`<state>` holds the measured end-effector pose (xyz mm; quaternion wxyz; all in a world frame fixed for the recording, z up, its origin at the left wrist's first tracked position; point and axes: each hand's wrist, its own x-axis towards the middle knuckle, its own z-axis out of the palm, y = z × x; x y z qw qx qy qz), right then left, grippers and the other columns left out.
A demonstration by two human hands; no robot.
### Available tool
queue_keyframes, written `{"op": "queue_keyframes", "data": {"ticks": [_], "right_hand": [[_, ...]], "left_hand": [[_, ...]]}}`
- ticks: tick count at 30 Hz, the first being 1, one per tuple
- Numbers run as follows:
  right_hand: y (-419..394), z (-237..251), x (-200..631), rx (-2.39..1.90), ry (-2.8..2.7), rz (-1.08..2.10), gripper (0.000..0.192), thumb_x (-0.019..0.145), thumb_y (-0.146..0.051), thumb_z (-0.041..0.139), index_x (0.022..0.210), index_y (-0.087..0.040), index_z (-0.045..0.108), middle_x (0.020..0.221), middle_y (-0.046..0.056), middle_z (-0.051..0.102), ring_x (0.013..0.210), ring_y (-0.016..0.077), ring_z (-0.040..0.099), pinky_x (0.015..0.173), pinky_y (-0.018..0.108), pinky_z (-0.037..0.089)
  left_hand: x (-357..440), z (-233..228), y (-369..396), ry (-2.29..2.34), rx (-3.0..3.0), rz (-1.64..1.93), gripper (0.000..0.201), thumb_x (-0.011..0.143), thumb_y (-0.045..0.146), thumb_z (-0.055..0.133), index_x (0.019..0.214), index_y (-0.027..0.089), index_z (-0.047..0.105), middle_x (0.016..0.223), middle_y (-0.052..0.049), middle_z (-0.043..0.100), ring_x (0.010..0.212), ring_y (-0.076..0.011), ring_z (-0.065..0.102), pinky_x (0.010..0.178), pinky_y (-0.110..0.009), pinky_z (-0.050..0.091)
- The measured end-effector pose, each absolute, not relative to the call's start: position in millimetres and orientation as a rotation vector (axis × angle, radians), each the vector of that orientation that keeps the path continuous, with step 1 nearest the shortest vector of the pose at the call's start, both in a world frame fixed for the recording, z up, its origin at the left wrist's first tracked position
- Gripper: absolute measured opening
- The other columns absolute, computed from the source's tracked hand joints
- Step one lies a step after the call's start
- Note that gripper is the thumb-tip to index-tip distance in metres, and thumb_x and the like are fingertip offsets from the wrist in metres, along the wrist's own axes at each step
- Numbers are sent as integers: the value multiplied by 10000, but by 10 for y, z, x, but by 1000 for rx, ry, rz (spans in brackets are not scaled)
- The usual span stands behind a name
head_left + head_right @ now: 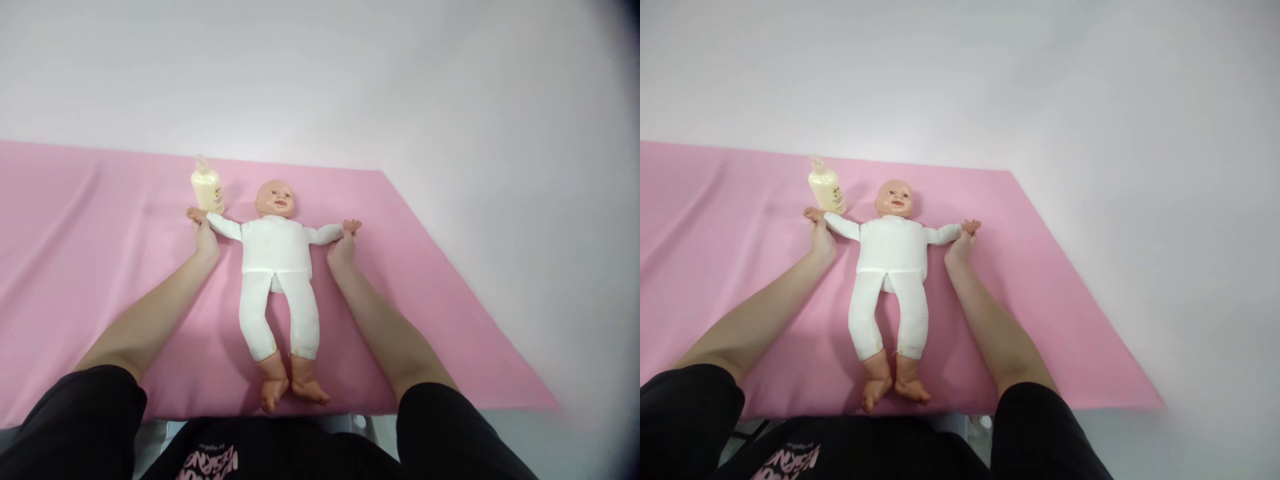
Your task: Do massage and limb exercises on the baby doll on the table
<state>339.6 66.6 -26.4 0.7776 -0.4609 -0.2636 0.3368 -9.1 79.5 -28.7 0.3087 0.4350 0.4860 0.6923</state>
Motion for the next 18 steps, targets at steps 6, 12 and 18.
{"op": "queue_keyframes", "data": {"ticks": [6, 12, 18], "right_hand": [[770, -441, 3458, -1016, -623, 664, 603, 797, -211, 443, 1399, -203, 460, 1610, 109, 390, 1492, 193, 425, 1257, 462, 353], [680, -314, 3398, -982, -1046, 460, 694, 876, -237, 426, 1546, -227, 243, 1629, 144, 339, 1522, 239, 381, 1246, 587, 330], [405, -103, 3191, -856, -1476, 364, 585, 959, -338, 519, 1520, -266, 367, 1565, 115, 452, 1475, 257, 441, 1246, 530, 352]], "left_hand": [[-38, -269, 797, 1381, 909, 1866, 544, 1038, 299, 347, 1562, 251, 207, 1653, -137, 328, 1533, -227, 367, 1254, -480, 361], [6, -189, 705, 1329, 1340, 1871, 642, 1035, 544, 394, 1578, 264, 198, 1663, -148, 306, 1538, -251, 342, 1260, -482, 315], [198, -1, 442, 1236, 2007, 1637, 638, 1024, 615, 365, 1538, 236, 359, 1533, -169, 470, 1447, -290, 435, 1226, -500, 327]]}}
